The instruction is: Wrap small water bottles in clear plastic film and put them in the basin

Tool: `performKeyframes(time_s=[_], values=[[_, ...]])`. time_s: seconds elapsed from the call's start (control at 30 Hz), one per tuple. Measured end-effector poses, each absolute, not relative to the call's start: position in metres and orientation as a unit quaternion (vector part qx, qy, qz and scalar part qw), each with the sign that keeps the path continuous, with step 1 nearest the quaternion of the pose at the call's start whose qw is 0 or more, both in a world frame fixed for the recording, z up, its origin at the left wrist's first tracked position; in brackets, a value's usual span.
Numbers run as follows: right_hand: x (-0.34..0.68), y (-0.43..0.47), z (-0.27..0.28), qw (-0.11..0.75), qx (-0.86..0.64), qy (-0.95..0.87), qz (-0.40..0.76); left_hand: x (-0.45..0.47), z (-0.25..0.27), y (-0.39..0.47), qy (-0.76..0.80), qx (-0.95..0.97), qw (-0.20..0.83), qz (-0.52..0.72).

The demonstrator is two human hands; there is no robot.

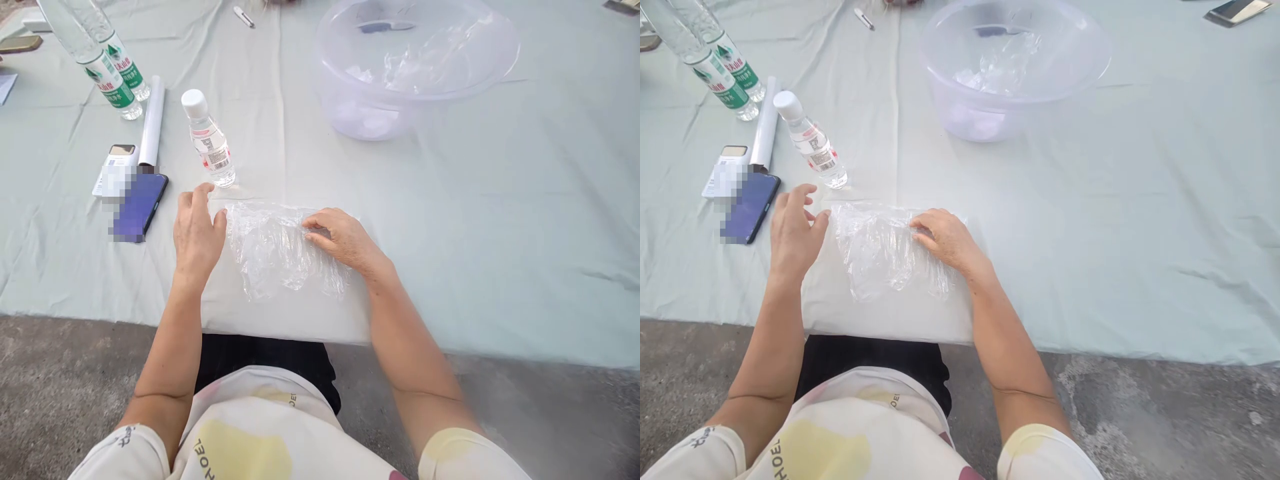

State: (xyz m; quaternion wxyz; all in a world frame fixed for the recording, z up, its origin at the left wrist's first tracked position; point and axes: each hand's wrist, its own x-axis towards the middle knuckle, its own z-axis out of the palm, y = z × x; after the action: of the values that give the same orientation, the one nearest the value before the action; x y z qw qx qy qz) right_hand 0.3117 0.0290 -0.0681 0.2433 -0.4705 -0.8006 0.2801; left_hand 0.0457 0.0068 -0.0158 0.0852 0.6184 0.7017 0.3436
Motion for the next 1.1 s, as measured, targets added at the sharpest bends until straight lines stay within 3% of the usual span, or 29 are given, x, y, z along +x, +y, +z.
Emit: performKeyframes(time_s=[0.1, 0.3, 0.57, 0.97, 1.1], values=[[0.310, 0.031, -0.072, 0.242, -0.480, -0.798, 0.273, 0.074, -0.011, -0.016, 0.565, 0.707, 0.008, 0.426], [0.307, 0.029, -0.071, 0.263, -0.493, -0.781, 0.278, 0.114, -0.070, -0.006, 0.404, 0.902, 0.007, 0.151], [0.313, 0.079, -0.049, 0.281, -0.556, -0.741, 0.251, 0.095, -0.092, 0.005, 0.452, 0.874, 0.008, 0.179], [0.333, 0.159, -0.067, 0.140, -0.619, -0.767, 0.101, 0.081, -0.073, 0.006, 0.646, 0.747, 0.136, 0.079], [0.311, 0.158, -0.053, 0.227, -0.649, -0.713, 0.139, 0.081, -0.069, 0.005, 0.662, 0.729, 0.164, 0.058]])
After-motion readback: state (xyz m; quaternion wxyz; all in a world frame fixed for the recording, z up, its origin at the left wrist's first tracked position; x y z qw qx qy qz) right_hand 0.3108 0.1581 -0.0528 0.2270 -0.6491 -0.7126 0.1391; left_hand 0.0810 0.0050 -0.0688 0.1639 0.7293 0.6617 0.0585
